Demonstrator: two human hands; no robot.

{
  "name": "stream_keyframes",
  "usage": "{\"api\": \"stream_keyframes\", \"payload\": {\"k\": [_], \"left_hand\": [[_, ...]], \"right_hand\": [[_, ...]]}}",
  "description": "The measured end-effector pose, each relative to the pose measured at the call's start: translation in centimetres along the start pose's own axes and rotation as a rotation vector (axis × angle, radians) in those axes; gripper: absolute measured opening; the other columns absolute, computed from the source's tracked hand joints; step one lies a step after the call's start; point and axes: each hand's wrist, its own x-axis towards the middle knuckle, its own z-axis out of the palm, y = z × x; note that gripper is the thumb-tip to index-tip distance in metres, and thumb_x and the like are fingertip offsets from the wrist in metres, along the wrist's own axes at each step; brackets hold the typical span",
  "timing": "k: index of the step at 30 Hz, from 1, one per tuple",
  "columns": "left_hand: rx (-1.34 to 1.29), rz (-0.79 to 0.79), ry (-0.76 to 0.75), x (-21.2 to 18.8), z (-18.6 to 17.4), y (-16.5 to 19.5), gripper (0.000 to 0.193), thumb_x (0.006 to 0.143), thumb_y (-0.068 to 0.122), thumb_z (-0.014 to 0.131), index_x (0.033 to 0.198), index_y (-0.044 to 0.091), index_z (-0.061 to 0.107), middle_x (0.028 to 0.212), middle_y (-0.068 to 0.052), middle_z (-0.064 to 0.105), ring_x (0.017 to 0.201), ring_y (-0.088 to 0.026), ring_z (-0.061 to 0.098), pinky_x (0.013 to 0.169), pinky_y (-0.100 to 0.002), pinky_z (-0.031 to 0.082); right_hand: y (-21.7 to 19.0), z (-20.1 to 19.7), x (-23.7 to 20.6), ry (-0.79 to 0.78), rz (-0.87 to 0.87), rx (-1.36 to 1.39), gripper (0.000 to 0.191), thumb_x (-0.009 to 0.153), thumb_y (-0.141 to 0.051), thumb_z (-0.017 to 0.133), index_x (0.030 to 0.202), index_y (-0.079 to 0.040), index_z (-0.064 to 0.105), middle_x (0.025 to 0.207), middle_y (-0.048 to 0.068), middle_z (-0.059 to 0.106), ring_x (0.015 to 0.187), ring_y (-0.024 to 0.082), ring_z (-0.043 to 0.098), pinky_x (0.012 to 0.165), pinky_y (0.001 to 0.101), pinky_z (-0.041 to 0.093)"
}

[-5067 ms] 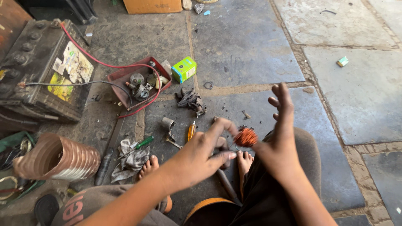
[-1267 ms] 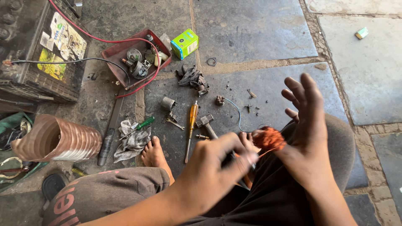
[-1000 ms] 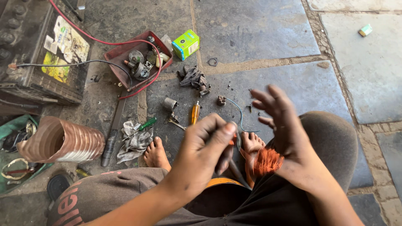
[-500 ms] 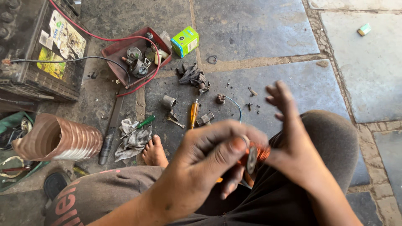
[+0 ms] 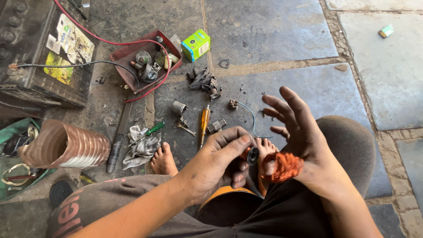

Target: The person sits on the floor and winds a length of copper wire around their fingers to form a tight coil. They repeatedly wrap the wire, adjust the coil with both hands, and continue winding until the coil is complete.

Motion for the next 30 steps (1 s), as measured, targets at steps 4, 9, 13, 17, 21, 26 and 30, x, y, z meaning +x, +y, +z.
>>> {"api": "stream_keyframes", "payload": {"k": [4,9,13,17,21,26,30], "left_hand": [[0.101,0.094,-0.030,0.1,-0.2,0.3,0.027,0.108,0.029,0.055,0.098,0.004,0.060,0.080,-0.001,0.056,0.063,-0.007,0.052,0.052,-0.024,0.045],[0.225,0.152,0.006,0.2,0.3,-0.1,0.025,0.106,0.026,0.055,0.097,0.005,0.062,0.074,0.002,0.056,0.057,-0.005,0.050,0.049,-0.022,0.043],[0.383,0.195,0.054,0.2,1.1,0.6,0.025,0.107,0.024,0.058,0.093,0.003,0.063,0.070,0.004,0.056,0.055,-0.002,0.047,0.047,-0.022,0.038],[0.676,0.391,0.107,-0.4,2.2,1.6,0.030,0.105,0.026,0.060,0.089,0.001,0.065,0.074,0.003,0.066,0.064,-0.001,0.057,0.056,-0.024,0.048],[0.873,0.449,0.161,-1.8,2.9,1.4,0.027,0.099,0.026,0.064,0.088,0.002,0.066,0.068,0.002,0.066,0.063,-0.002,0.061,0.056,-0.025,0.051],[0.715,0.433,0.132,-1.1,2.2,0.4,0.028,0.103,0.023,0.064,0.086,0.001,0.062,0.073,0.002,0.061,0.068,-0.003,0.052,0.059,-0.025,0.047],[0.602,0.302,0.086,-1.4,1.7,-0.5,0.026,0.105,0.024,0.060,0.090,0.003,0.060,0.066,0.003,0.051,0.059,-0.003,0.045,0.051,-0.024,0.039]], "right_hand": [[-0.2,-0.2,0.2,-0.006,-0.008,-0.113,0.121,0.071,-0.026,0.089,0.167,-0.004,0.017,0.167,0.020,0.039,0.153,0.032,0.041,0.121,0.0466,0.031],[-0.7,-0.4,0.0,-0.035,-0.043,-0.233,0.122,0.068,-0.023,0.089,0.165,-0.003,0.019,0.168,0.020,0.037,0.153,0.032,0.039,0.121,0.0461,0.031],[-0.7,0.2,-0.1,-0.154,-0.088,-0.490,0.117,0.066,-0.013,0.089,0.162,-0.001,0.024,0.170,0.021,0.029,0.158,0.032,0.032,0.124,0.0462,0.027],[-0.3,0.4,0.7,-0.075,-0.121,-0.635,0.127,0.057,-0.008,0.091,0.161,0.001,0.019,0.168,0.022,0.024,0.157,0.034,0.025,0.126,0.0487,0.020],[-0.1,0.1,0.6,0.138,-0.064,-0.647,0.130,0.059,-0.010,0.090,0.165,-0.006,0.013,0.170,0.021,0.027,0.152,0.034,0.037,0.120,0.0510,0.031],[0.0,0.7,-0.3,0.374,-0.181,-0.792,0.140,0.059,-0.020,0.096,0.166,-0.012,0.007,0.171,0.020,0.030,0.151,0.034,0.044,0.115,0.0533,0.042],[-0.1,1.5,-0.8,0.474,-0.301,-0.856,0.136,0.068,-0.020,0.098,0.168,-0.013,0.006,0.170,0.020,0.033,0.149,0.032,0.046,0.116,0.0478,0.044]]}}
